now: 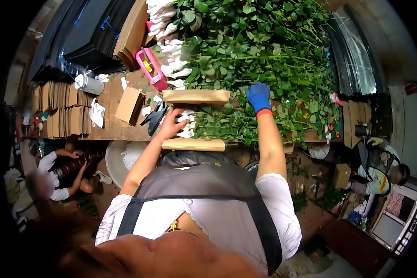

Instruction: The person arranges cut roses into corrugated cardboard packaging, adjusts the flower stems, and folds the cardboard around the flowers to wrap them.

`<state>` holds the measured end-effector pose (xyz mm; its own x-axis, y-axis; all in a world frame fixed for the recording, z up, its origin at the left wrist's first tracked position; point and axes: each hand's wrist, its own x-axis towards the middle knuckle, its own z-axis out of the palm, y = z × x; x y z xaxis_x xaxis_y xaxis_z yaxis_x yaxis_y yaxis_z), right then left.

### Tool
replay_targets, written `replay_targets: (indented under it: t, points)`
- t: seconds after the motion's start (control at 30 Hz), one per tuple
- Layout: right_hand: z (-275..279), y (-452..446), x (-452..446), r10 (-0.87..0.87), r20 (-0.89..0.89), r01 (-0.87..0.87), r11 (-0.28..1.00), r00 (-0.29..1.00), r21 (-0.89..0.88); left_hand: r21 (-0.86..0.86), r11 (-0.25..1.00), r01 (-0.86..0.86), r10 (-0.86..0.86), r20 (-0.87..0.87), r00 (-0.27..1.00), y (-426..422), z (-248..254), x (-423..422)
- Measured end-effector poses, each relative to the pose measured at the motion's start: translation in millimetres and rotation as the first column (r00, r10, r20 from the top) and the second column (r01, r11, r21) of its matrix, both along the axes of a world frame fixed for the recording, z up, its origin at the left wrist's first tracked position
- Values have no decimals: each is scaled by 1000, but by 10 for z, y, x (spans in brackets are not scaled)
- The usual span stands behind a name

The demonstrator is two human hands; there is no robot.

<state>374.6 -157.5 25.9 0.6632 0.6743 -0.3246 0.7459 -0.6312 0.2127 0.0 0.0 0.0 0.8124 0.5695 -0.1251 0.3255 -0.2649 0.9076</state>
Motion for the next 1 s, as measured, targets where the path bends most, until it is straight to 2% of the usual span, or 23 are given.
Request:
replay_targets:
  t: [0.07, 0.1, 0.17, 0.2, 0.27, 0.3, 0.33, 0.37, 0.47, 0.53, 0.57, 0.63, 0.7, 0.77, 0.8, 0.83, 0.87, 0.9, 0.97, 1.0]
  points:
    - [31, -72, -74, 100, -72, -100, 995, 992, 2, 12, 1000, -9, 9, -11, 1000, 57, 45, -68]
    - [324, -291, 163, 74, -136, -86, 993, 988, -82, -34, 999, -10, 11, 18, 1000, -132, -10, 136]
    - [714, -254, 195, 15, -326, -64, 988, 945, -140, -15, 1000, -9, 9, -4, 1000, -34, -23, 95]
    - [1011, -181, 35, -14, -321, 22, 1000, 947, 22, -17, 1000, -11, 11, -13, 1000, -33, 29, 43]
    - [1560, 13, -227, -70, -308, 178, 924, 949, 339, -25, 1000, -11, 11, -7, 1000, -41, 29, 55]
    - [1518, 97, -198, 48, -220, 98, 790, 974, 605, -28, 999, -16, 16, -6, 1000, -41, 26, 45]
    - [1491, 207, -158, 93, 43, -98, 746, 995, 659, -47, 999, -18, 18, 0, 1000, -40, 16, 47]
    - [1452, 331, -139, 117, 301, -295, 688, 947, 663, -65, 998, -19, 20, 3, 1000, -37, 7, 48]
    - [850, 422, 268, 376, 438, -546, 750, 816, 373, 46, 999, -2, 2, -3, 1000, -25, 40, 36]
    - [924, 360, 301, 304, 257, -395, 776, 917, 492, 178, 984, 9, -13, 20, 1000, -16, -72, 39]
    - [974, 328, 298, 274, 162, -318, 785, 948, 531, 110, 994, -4, 3, 10, 1000, -39, -88, 35]
    - [1305, 196, 105, 234, 505, -551, 476, 830, 685, 73, 997, -5, 6, -19, 1000, -29, -95, 27]
    - [1862, 4, -271, 268, 529, -587, 484, 805, 649, 73, 997, -2, 0, 23, 1000, -26, -162, 27]
    - [1959, -361, -379, 346, 364, -498, 499, 865, 709, 76, 997, 3, -3, 7, 1000, -22, -50, 38]
    - [1979, -528, -484, 407, 276, -470, 521, 871, 713, 198, 980, 12, -20, 40, 999, -8, -92, 18]
    - [1990, -672, -593, 460, 186, -441, 544, 868, 714, 90, 996, -8, 4, 43, 999, -23, 62, 41]
    - [1976, -730, -641, 506, 97, -414, 565, 857, 713, 179, 981, 72, -66, -44, 997, -17, 236, 59]
    - [1802, -772, -614, 571, 61, -438, 551, 818, 710, 148, 988, 40, -38, -14, 999, -3, 94, 47]
    - [1380, -818, -688, 559, 25, -441, 626, 829, 643, 123, 992, 10, -8, -19, 1000, 27, -278, 59]
    - [1071, -871, -630, 510, -6, -419, 713, 860, 562, 156, 988, 12, -17, 28, 999, 7, -236, 37]
